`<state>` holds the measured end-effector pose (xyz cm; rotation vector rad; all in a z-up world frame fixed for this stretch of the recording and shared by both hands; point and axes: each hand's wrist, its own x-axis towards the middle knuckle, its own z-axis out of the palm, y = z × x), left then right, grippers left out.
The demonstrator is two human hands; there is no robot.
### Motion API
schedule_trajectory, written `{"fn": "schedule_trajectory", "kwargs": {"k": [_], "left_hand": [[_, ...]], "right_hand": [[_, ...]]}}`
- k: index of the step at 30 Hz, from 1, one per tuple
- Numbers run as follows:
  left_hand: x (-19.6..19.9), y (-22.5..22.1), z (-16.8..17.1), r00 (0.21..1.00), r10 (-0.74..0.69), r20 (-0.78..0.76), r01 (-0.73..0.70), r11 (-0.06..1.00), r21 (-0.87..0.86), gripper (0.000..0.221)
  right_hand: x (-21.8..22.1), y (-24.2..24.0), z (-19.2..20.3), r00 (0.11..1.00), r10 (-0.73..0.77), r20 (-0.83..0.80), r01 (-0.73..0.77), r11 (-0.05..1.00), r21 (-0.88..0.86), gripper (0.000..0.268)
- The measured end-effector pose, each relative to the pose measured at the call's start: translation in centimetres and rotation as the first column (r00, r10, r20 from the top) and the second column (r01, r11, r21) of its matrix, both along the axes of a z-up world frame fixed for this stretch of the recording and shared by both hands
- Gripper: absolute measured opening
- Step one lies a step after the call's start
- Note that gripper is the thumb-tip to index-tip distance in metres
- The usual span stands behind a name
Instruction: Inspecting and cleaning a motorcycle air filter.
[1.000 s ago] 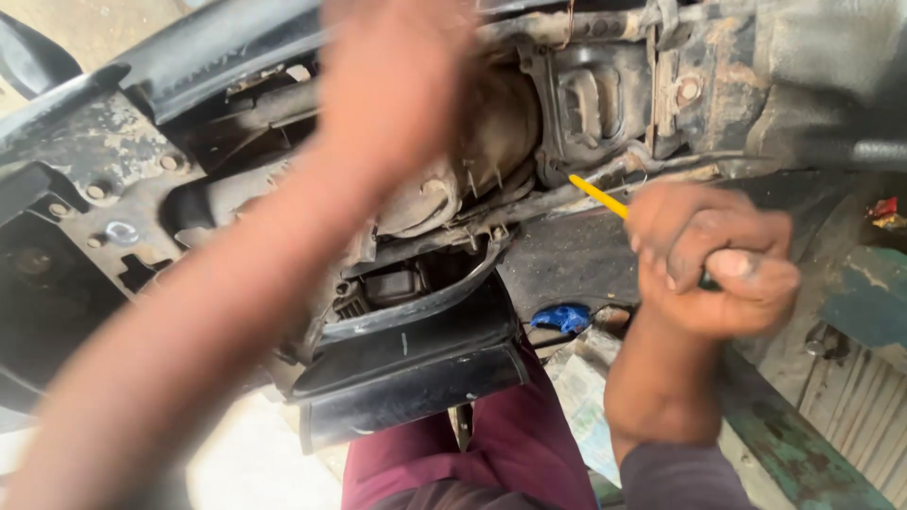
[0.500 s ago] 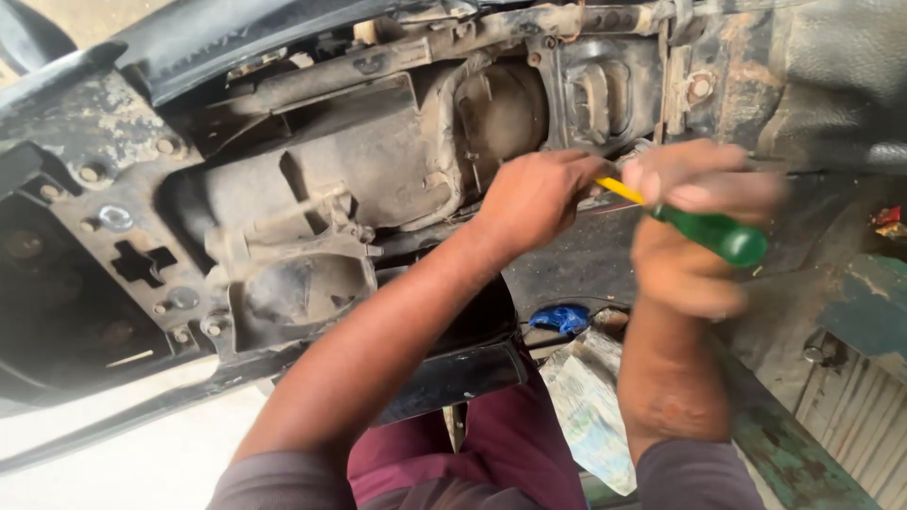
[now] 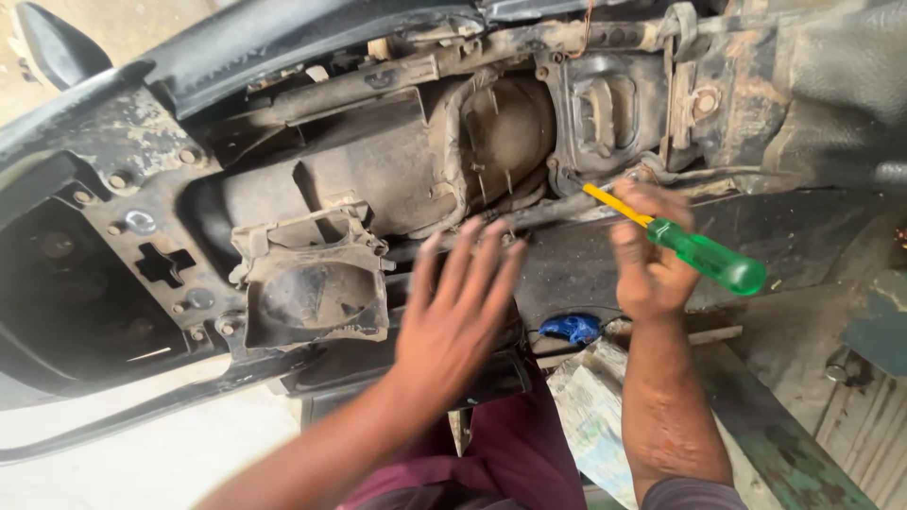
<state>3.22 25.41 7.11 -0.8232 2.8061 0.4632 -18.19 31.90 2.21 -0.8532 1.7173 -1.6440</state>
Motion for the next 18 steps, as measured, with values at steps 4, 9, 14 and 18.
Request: {"fn": "schedule_trajectory", "kwargs": {"k": [4,9,14,18], "left_hand": [[5.4,1.4,0.2,0.992,0.062,0.111,-0.045,0.987,-0.155,0.074],[9.2,-0.2,0.9,0.958,0.286,0.019,-0.286,0.958,-0.005,0.045],[11.5,-1.4,2.5,0.985,0.17,0.004,-0.17,0.985,-0.007,0.047],[14.6,-2.8,3.2,0.984,0.172,-0.035,-0.175,0.98,-0.093,0.042]], "right_hand": [[-0.5,0.9,-0.9,0.901,0.087,-0.425,-0.073,0.996,0.05,0.028],[-0.1,-0.4,0.4,0.995,0.038,-0.091,-0.034,0.999,0.04,0.019],[-0.4,1.5,-1.2,0.907,0.064,-0.417,-0.032,0.996,0.082,0.023],[-0.2,1.3,-0.6,0.992,0.007,-0.127,0.002,0.997,0.071,0.02]]}}
